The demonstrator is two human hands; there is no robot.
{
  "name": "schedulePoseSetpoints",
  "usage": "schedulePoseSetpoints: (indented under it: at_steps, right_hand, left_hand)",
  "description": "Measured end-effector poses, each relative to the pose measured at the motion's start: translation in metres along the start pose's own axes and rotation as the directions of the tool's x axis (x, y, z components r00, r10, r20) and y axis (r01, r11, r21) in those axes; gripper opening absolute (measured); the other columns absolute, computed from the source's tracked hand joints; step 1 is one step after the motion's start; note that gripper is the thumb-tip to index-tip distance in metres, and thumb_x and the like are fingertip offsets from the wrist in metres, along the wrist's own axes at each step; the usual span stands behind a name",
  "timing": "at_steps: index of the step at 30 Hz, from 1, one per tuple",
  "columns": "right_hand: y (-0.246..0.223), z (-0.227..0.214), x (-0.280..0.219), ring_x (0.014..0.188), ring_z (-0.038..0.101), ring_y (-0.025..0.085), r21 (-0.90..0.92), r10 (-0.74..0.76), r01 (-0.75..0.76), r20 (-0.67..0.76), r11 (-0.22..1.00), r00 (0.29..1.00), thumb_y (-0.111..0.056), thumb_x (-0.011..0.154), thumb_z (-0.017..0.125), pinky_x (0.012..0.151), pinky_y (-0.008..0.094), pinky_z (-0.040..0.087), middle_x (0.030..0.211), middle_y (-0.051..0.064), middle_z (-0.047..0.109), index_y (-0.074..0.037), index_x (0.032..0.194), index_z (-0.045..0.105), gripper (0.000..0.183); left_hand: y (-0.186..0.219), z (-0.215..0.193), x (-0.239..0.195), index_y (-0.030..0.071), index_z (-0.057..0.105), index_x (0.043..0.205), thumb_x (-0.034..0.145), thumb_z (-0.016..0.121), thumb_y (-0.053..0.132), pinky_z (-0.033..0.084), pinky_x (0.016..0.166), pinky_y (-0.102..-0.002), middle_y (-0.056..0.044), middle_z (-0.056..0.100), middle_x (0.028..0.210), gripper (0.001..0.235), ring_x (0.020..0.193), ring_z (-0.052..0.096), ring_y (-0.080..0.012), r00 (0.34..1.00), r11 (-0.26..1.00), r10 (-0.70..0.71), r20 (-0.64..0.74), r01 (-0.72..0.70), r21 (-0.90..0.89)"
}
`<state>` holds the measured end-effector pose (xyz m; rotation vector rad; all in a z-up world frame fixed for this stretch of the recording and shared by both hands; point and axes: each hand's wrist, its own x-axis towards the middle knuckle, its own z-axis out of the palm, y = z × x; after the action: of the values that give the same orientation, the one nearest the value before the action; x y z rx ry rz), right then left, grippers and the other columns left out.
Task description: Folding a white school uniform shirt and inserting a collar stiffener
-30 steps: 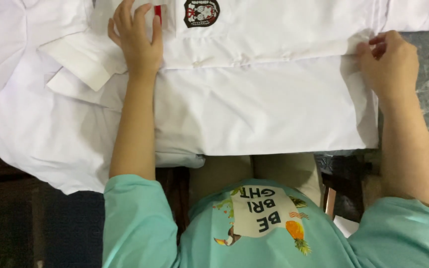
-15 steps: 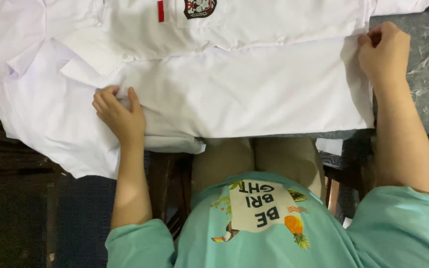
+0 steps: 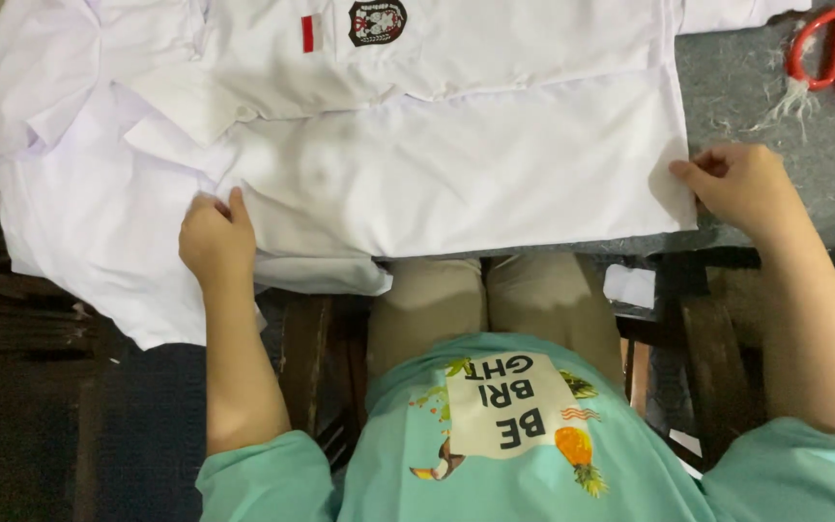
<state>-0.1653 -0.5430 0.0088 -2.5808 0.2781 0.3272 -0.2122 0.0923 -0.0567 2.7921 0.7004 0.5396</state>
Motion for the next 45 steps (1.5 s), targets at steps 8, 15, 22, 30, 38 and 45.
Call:
schedulePoseSetpoints:
  at_steps: [8, 15, 22, 30, 38, 45]
  right_hand:
    - [0.036, 0.017, -0.016, 0.072, 0.059, 0.018, 0.215, -0.091, 0.119, -0.136, 0.969, 0.987, -0.030, 0.113, 0.071, 0.062, 0.035, 0.043, 0.082, 0.008, 0.069, -0.004, 0.103, 0.073, 0.028]
    - [0.024, 0.019, -0.046, 0.054, 0.051, 0.011, 0.384, -0.073, 0.140, -0.185, 0.913, 0.980, -0.022, 0.116, 0.066, 0.055, 0.028, 0.044, 0.062, 0.007, 0.059, -0.006, 0.108, 0.068, 0.018]
    - [0.019, 0.023, -0.071, 0.056, 0.057, 0.010, 0.554, -0.081, 0.134, -0.119, 0.821, 0.990, -0.013, 0.107, 0.072, 0.046, 0.023, 0.041, 0.077, 0.008, 0.065, -0.008, 0.123, 0.062, 0.020]
    - [0.029, 0.032, -0.067, 0.058, 0.063, 0.019, 0.527, -0.145, 0.222, -0.184, 0.820, 0.972, -0.004, 0.106, 0.070, 0.055, 0.033, 0.059, 0.078, 0.014, 0.066, -0.001, 0.126, 0.057, 0.023]
    - [0.038, 0.043, -0.072, 0.058, 0.065, 0.022, 0.458, -0.204, 0.297, -0.241, 0.838, 0.949, -0.002, 0.109, 0.066, 0.052, 0.032, 0.054, 0.084, 0.013, 0.066, 0.000, 0.126, 0.057, 0.020]
    - [0.031, 0.030, -0.076, 0.069, 0.053, 0.021, 0.129, -0.246, 0.307, -0.353, 0.943, 0.903, -0.008, 0.104, 0.067, 0.072, 0.038, 0.046, 0.086, 0.010, 0.061, 0.001, 0.135, 0.063, 0.033]
  left_hand:
    - [-0.003, -0.007, -0.005, 0.005, 0.053, 0.089, 0.111, 0.056, 0.021, 0.048, 0.070, -0.052, -0.017, 0.062, 0.085, 0.028, 0.082, 0.062, -0.0414, 0.917, 0.958, 0.196, -0.346, -0.254, -0.131]
    - [0.003, -0.037, -0.026, 0.008, 0.052, 0.098, 0.107, 0.063, 0.048, 0.047, 0.069, -0.054, -0.011, 0.067, 0.084, 0.043, 0.078, 0.065, -0.0410, 0.999, 0.988, -0.002, 0.037, 0.008, -0.157]
    - [-0.020, -0.003, -0.030, 0.008, 0.049, 0.078, 0.108, 0.061, 0.025, 0.043, 0.072, -0.053, -0.011, 0.057, 0.079, 0.036, 0.083, 0.057, -0.0365, 0.976, 0.955, 0.197, -0.089, -0.212, -0.207]
    - [-0.013, -0.031, -0.029, 0.009, 0.048, 0.083, 0.112, 0.059, 0.022, 0.042, 0.068, -0.048, -0.009, 0.059, 0.075, 0.033, 0.072, 0.057, -0.0341, 0.982, 0.941, 0.138, -0.127, -0.170, -0.291]
    - [-0.011, -0.027, -0.037, 0.014, 0.040, 0.087, 0.111, 0.058, 0.025, 0.042, 0.074, -0.040, -0.001, 0.047, 0.076, 0.032, 0.071, 0.049, -0.0213, 0.995, 0.860, -0.093, 0.027, 0.094, -0.501]
    - [-0.011, -0.034, -0.041, 0.010, 0.045, 0.114, 0.107, 0.071, 0.027, 0.041, 0.069, -0.037, -0.001, 0.040, 0.071, 0.031, 0.064, 0.045, -0.0200, 0.996, 0.853, -0.020, -0.085, -0.028, -0.521]
